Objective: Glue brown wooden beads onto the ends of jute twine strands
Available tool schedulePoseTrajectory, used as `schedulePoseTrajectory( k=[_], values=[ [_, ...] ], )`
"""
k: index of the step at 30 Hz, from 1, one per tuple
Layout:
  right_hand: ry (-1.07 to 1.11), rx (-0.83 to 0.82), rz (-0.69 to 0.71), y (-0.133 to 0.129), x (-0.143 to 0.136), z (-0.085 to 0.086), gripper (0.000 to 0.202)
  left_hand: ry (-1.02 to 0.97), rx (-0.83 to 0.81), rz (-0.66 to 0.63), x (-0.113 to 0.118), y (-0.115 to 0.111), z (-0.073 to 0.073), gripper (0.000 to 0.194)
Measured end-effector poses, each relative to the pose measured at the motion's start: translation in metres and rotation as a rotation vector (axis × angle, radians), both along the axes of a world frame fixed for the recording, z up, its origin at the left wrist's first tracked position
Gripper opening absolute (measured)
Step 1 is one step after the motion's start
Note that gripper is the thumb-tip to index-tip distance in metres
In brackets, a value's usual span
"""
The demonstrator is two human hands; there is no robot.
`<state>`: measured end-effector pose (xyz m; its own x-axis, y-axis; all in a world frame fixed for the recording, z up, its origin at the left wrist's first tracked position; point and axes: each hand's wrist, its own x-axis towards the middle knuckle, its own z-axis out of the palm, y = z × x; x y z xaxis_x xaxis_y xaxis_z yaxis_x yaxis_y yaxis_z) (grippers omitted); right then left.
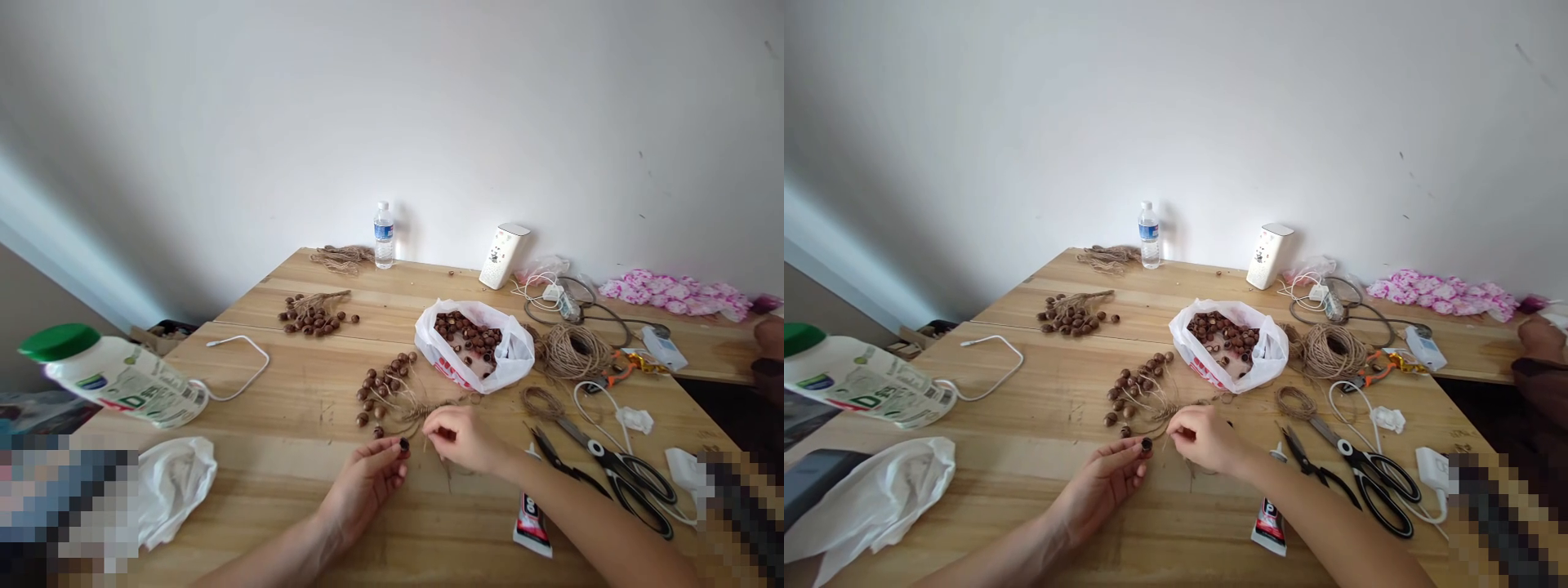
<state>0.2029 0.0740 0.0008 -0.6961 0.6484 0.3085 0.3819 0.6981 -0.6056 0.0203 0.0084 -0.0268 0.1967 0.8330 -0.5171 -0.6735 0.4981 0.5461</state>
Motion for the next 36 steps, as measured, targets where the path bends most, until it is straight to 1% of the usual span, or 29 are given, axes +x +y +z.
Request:
schedulePoseTrajectory(
  k=[2,5,7,16,30,36],
  values=[
    [0.064,-0.053,0.003,0.002,-0.003,0.001,0.014,0.005,0.01,-0.012,0.0,0.001,0.0,0.015],
    [0.097,-0.056,0.079,0.005,-0.006,0.001,0.014,0.023,0.016,-0.03,0.001,0.001,-0.001,0.017],
    [0.096,-0.059,0.096,0.006,-0.007,0.0,0.014,0.038,0.015,-0.034,0.001,0.0,-0.001,0.017],
    [-0.009,-0.112,0.016,0.005,-0.009,0.0,0.005,0.055,0.047,-0.067,0.0,-0.001,-0.002,0.017],
    [-0.066,-0.096,0.015,0.004,-0.015,-0.001,0.006,0.099,0.074,-0.113,0.002,-0.001,0.001,0.022],
    [-0.077,-0.083,0.033,0.004,-0.015,0.009,0.008,0.108,0.077,-0.114,0.002,-0.002,0.004,0.022]
  ],
)
